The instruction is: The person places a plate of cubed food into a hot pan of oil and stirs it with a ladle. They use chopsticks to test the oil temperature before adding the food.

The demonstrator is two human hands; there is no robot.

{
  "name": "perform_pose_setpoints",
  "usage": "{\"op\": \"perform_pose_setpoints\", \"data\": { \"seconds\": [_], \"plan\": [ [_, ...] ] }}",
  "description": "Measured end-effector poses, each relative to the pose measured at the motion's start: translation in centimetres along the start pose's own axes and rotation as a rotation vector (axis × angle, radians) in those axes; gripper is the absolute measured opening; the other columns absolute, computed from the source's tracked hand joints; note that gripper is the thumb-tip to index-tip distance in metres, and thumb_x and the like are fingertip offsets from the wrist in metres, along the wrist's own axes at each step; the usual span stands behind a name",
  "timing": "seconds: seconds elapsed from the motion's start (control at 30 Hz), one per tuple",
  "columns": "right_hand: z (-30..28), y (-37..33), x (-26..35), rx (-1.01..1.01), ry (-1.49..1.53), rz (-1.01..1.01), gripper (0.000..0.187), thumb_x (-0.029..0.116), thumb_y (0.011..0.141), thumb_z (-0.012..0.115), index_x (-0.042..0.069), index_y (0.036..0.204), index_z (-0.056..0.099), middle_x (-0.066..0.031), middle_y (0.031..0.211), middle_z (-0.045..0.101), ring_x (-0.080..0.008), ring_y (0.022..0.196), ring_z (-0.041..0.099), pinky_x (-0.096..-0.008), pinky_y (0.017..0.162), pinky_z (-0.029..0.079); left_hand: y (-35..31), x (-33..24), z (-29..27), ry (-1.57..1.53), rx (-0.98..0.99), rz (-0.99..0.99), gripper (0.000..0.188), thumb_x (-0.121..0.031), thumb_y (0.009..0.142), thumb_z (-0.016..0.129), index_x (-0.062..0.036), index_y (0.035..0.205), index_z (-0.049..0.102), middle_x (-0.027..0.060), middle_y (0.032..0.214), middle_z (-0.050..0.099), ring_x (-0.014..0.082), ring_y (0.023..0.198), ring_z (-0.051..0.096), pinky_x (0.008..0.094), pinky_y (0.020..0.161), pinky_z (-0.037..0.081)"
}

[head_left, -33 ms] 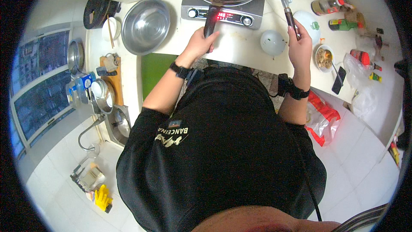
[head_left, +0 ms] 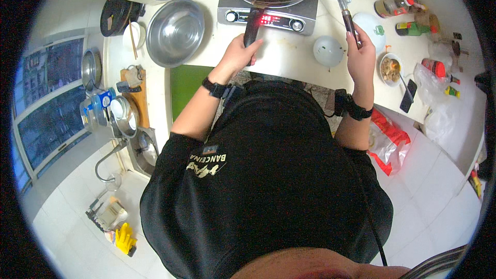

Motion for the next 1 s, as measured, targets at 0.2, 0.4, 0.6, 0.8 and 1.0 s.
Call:
{"op": "perform_pose_setpoints", "data": {
  "seconds": [0.2,0.4,0.6,0.8,1.0],
  "plan": [
    [-0.6,-0.2,-0.8,-0.04,-0.047,-0.038,0.037,0.021,0.095,0.065,0.002,0.127,0.063,-0.0054,0.079,0.063,-0.0116,0.071,0.055,-0.0269,0.067,0.047,2.1,0.2,-0.1,0.014,0.013,0.061,0.028,-0.029,0.097,0.066,-0.0038,0.093,0.053,-0.0003,0.066,0.055,0.0089,0.052,0.053,0.0262,0.047,0.045],
    [-0.7,-0.1,-0.5,-0.01,-0.09,0.009,0.038,0.018,0.097,0.062,0.004,0.132,0.061,0.0036,0.076,0.057,-0.0045,0.061,0.048,-0.0217,0.054,0.039,5.0,0.8,0.2,0.024,-0.008,0.128,0.026,-0.028,0.096,0.065,-0.0042,0.094,0.054,-0.0002,0.065,0.055,0.0091,0.051,0.052,0.0266,0.047,0.043],
    [-0.6,-0.1,0.2,-0.027,-0.109,0.019,0.037,0.019,0.095,0.066,0.0,0.126,0.063,-0.0061,0.083,0.065,-0.0117,0.073,0.056,-0.0272,0.068,0.048,0.3,-0.2,-1.2,0.083,-0.008,0.031,0.028,-0.028,0.096,0.066,-0.0034,0.091,0.053,0.0001,0.063,0.054,0.0099,0.049,0.052,0.0264,0.046,0.043],
    [0.0,0.2,0.0,-0.009,-0.15,0.039,0.037,0.02,0.096,0.064,0.0,0.126,0.063,-0.0088,0.088,0.067,-0.0139,0.076,0.059,-0.0287,0.071,0.049,1.3,0.2,-0.9,0.016,0.019,0.032,0.028,-0.025,0.095,0.067,0.0002,0.097,0.054,0.0006,0.061,0.055,0.0104,0.048,0.054,0.0257,0.045,0.044],
    [0.9,0.8,0.8,0.03,-0.061,0.015,0.036,0.02,0.097,0.062,-0.001,0.125,0.063,-0.0066,0.082,0.065,-0.0129,0.07,0.057,-0.0286,0.065,0.048,4.2,0.3,0.7,-0.038,0.017,0.095,0.023,-0.023,0.097,0.064,-0.0026,0.1,0.055,0.0002,0.061,0.055,0.0105,0.049,0.053,0.0267,0.047,0.044]
  ]
}}
Point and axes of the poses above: each hand's wrist, its own y-axis towards the middle knuckle, its own z-axis out of the palm, x = y × z, the point moved 7 cm from there along y, towards the middle knuckle
